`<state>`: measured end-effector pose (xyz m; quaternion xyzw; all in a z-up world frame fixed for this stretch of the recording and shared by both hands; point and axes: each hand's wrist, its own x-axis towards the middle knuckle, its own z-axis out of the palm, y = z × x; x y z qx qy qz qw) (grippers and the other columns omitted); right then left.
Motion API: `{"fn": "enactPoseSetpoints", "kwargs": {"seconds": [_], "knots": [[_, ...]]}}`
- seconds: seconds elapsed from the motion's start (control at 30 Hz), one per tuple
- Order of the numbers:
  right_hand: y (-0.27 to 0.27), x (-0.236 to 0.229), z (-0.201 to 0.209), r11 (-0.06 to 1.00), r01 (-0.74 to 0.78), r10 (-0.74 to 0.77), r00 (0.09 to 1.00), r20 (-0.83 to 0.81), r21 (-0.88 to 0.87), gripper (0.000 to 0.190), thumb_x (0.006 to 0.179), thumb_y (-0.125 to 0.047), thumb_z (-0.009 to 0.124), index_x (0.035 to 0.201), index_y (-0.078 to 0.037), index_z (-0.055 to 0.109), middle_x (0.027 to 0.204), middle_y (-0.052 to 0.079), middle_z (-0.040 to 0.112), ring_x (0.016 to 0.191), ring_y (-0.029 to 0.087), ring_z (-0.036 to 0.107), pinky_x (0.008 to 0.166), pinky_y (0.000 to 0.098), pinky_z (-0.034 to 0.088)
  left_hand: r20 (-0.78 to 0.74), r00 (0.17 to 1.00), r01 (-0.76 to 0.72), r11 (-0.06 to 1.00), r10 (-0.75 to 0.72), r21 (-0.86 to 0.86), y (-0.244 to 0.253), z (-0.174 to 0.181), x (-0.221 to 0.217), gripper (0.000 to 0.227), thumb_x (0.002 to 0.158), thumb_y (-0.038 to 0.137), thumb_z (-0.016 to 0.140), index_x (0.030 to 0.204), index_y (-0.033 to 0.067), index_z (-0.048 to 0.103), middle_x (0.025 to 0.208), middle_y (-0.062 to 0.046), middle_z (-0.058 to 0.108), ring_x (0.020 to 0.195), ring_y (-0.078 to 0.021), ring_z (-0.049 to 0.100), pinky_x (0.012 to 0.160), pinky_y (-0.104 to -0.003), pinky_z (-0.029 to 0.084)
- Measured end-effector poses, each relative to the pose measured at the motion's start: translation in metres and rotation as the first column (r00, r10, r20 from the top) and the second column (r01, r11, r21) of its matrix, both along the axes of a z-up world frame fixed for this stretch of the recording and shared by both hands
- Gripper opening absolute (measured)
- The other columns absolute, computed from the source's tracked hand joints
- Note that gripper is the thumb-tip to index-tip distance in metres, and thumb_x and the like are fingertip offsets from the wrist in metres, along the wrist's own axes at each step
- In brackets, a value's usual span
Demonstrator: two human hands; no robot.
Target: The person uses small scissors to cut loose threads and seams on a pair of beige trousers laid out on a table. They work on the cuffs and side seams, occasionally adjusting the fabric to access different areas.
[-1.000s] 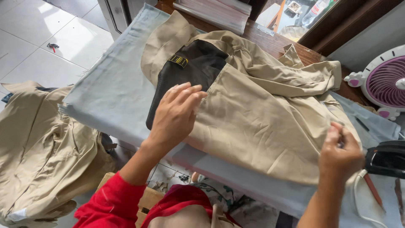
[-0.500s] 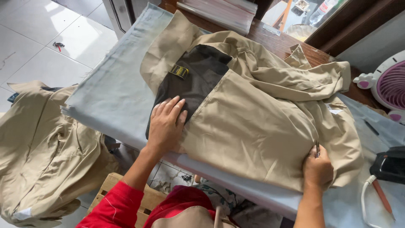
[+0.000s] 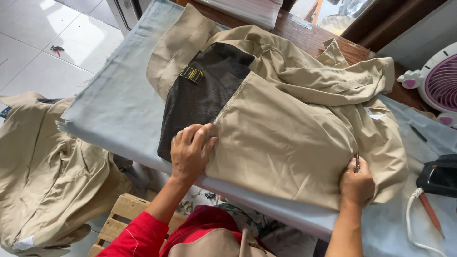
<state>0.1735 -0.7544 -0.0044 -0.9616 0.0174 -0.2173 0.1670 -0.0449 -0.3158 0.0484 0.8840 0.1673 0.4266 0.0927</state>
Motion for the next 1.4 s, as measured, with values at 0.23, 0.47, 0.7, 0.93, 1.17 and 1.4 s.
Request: {"fn": "enactPoseSetpoints", "kwargs": {"seconds": [0.23,0.47,0.7,0.93,1.17,1.4], "knots": [[0.006,-0.007,0.011,1.000,0.015,-0.014,0.999,-0.044,0.022,0.030,0.110,-0.032,0.058,0.131,-0.020,0.075,0.106,0.017,0.076,0.092,0.047,0.068,0.074,0.0564,0.050,-0.055,0.998,0.030,0.994,-0.024,0.107,0.001,0.000,0.003,0.022,0.099,0.024,0.069,0.080,0.0180,0.060,0.097,0.005,0.065,0.081,-0.0228,0.058,0.069,-0.040,0.044],[-0.009,0.005,-0.011,1.000,-0.004,0.004,1.000,0.011,-0.015,0.029,0.110,-0.032,0.060,0.130,-0.019,0.076,0.102,0.018,0.076,0.087,0.046,0.069,0.070,0.0563,0.051,0.034,0.962,0.258,0.858,-0.271,-0.443,0.016,-0.020,-0.001,0.010,0.104,0.020,0.055,0.105,0.0115,0.061,0.101,-0.003,0.071,0.087,-0.0275,0.065,0.084,-0.041,0.047],[-0.004,0.002,-0.004,1.000,0.012,-0.012,1.000,-0.001,0.021,0.031,0.108,-0.031,0.060,0.131,-0.019,0.076,0.106,0.016,0.076,0.091,0.046,0.068,0.074,0.0559,0.051,0.201,0.943,0.330,0.648,-0.266,-0.686,0.013,0.002,-0.011,0.010,0.106,0.016,0.052,0.101,0.0089,0.056,0.102,-0.005,0.065,0.095,-0.0194,0.064,0.087,-0.033,0.050],[-0.004,0.004,-0.004,0.999,0.031,-0.031,0.999,-0.035,0.018,0.030,0.112,-0.036,0.058,0.127,-0.018,0.077,0.098,0.020,0.075,0.086,0.050,0.067,0.068,0.0584,0.049,0.517,0.842,0.538,0.315,-0.154,-0.782,0.025,0.003,-0.024,0.010,0.108,0.017,0.047,0.099,0.0122,0.049,0.091,-0.003,0.054,0.084,-0.0126,0.049,0.082,-0.027,0.042],[-0.007,0.005,-0.006,1.000,-0.010,0.010,1.000,0.025,0.005,0.029,0.112,-0.035,0.060,0.124,-0.016,0.078,0.099,0.018,0.075,0.086,0.049,0.067,0.069,0.0576,0.049,0.446,0.568,0.533,-0.104,-0.692,-0.840,0.099,0.004,-0.122,0.047,0.103,0.020,0.047,0.056,0.0174,0.052,0.053,0.005,0.051,0.047,-0.0071,0.043,0.048,-0.023,0.038],[-0.003,0.003,-0.004,1.000,-0.004,0.004,1.000,0.018,-0.006,0.027,0.112,-0.033,0.060,0.123,-0.017,0.079,0.098,0.019,0.076,0.084,0.049,0.068,0.067,0.0575,0.049,-0.100,0.860,0.327,0.689,-0.501,-0.647,0.053,0.056,-0.083,0.016,0.093,0.022,0.072,0.088,0.0076,0.078,0.083,-0.002,0.070,0.074,-0.0127,0.064,0.072,-0.027,0.050]]}}
